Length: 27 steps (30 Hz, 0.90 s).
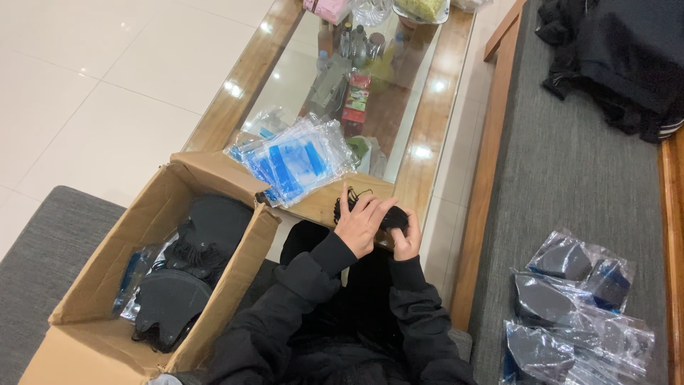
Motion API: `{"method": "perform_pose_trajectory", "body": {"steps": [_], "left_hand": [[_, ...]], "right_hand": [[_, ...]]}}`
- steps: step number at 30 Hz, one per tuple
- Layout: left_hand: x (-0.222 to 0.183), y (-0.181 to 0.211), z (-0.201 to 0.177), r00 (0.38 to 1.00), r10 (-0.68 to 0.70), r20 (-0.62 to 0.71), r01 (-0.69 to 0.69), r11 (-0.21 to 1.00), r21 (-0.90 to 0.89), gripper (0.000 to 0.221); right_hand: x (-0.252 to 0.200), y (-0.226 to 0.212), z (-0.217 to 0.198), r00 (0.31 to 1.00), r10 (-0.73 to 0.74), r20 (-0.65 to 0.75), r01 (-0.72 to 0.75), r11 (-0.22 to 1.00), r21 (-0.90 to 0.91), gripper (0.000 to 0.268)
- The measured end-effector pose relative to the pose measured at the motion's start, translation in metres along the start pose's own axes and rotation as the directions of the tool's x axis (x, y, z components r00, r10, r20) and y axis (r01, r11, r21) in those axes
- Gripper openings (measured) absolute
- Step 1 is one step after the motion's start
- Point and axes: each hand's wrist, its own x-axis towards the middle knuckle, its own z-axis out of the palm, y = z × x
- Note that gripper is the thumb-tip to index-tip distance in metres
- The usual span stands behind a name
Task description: Inspecting and sorting black fabric face masks from a cardboard box on a glass table
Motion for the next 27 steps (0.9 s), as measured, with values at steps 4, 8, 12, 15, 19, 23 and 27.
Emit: {"method": "perform_pose_trajectory", "body": {"steps": [4, 8, 12, 15, 19, 23, 27], "left_hand": [[-0.001, 0.001, -0.009, 1.000, -0.006, 0.012, 0.005, 1.000, 0.018, 0.096], [-0.003, -0.007, 0.008, 0.999, -0.025, 0.032, 0.026, 0.999, -0.022, 0.103], [-0.005, -0.010, 0.019, 1.000, 0.013, 0.021, -0.014, 0.999, 0.052, 0.102], [-0.007, -0.014, 0.024, 1.000, 0.027, -0.004, -0.027, 0.998, 0.051, 0.097], [-0.004, -0.002, 0.006, 0.998, 0.040, -0.043, -0.037, 0.997, 0.065, 0.092], [-0.006, -0.004, 0.006, 0.999, 0.035, -0.032, -0.033, 0.997, 0.063, 0.090], [-0.004, -0.003, -0.001, 0.999, -0.036, -0.008, 0.037, 0.993, 0.115, 0.090]], "right_hand": [[-0.005, -0.002, 0.002, 0.999, -0.027, 0.028, 0.028, 0.998, -0.050, 0.049], [-0.004, 0.002, 0.002, 1.000, -0.002, 0.025, 0.003, 0.999, -0.037, 0.039], [-0.001, 0.001, -0.002, 0.999, -0.027, 0.035, 0.028, 0.999, -0.037, 0.039], [-0.009, 0.000, 0.007, 0.999, -0.014, 0.052, 0.016, 0.999, -0.040, 0.041], [-0.004, -0.009, 0.002, 0.998, -0.044, 0.042, 0.048, 0.993, -0.111, 0.040], [-0.004, -0.005, 0.003, 0.998, -0.052, 0.044, 0.056, 0.994, -0.098, 0.043], [-0.003, -0.017, 0.007, 0.998, -0.054, -0.026, 0.048, 0.985, -0.165, 0.036]]}}
